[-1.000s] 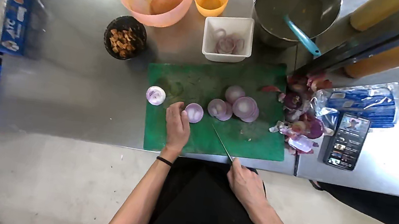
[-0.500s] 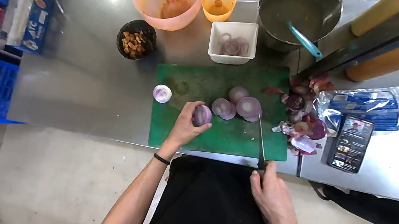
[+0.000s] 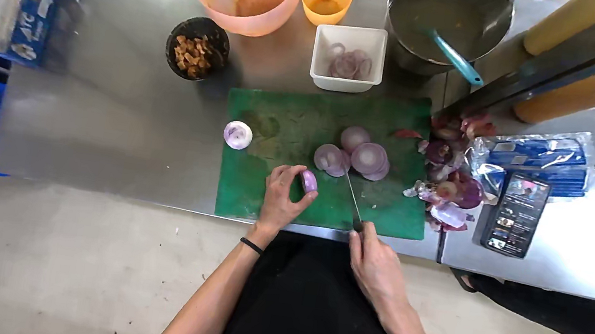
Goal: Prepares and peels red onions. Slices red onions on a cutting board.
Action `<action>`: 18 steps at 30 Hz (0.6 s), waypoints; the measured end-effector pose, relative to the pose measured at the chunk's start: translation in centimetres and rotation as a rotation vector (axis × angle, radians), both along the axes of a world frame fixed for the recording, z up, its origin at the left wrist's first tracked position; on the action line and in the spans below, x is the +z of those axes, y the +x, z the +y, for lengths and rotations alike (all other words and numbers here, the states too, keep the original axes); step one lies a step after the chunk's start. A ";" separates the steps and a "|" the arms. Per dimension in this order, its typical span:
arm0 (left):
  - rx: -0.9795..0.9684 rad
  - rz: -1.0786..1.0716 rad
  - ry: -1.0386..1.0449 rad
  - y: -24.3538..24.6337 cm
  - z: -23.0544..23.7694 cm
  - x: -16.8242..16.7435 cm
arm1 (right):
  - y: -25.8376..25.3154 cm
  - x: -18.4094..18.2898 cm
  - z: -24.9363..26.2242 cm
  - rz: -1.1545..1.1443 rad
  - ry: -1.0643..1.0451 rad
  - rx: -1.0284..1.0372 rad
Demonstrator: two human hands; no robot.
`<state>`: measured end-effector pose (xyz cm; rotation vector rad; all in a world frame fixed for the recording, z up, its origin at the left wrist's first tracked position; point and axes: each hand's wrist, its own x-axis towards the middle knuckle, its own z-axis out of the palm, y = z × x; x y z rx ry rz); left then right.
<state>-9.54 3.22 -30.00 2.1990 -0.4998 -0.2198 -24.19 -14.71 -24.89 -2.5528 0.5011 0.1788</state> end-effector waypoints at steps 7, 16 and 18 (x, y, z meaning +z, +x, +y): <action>0.118 -0.112 -0.020 0.1 -1.0 -2.5 | 3.4 0.5 2.6 0.009 -0.156 0.036; 0.230 -0.098 -0.014 -0.4 -2.5 -2.0 | 5.0 0.3 4.5 0.015 -0.184 0.103; 0.209 -0.044 -0.002 -0.8 -2.4 -1.2 | 5.2 0.4 4.6 -0.003 -0.189 0.103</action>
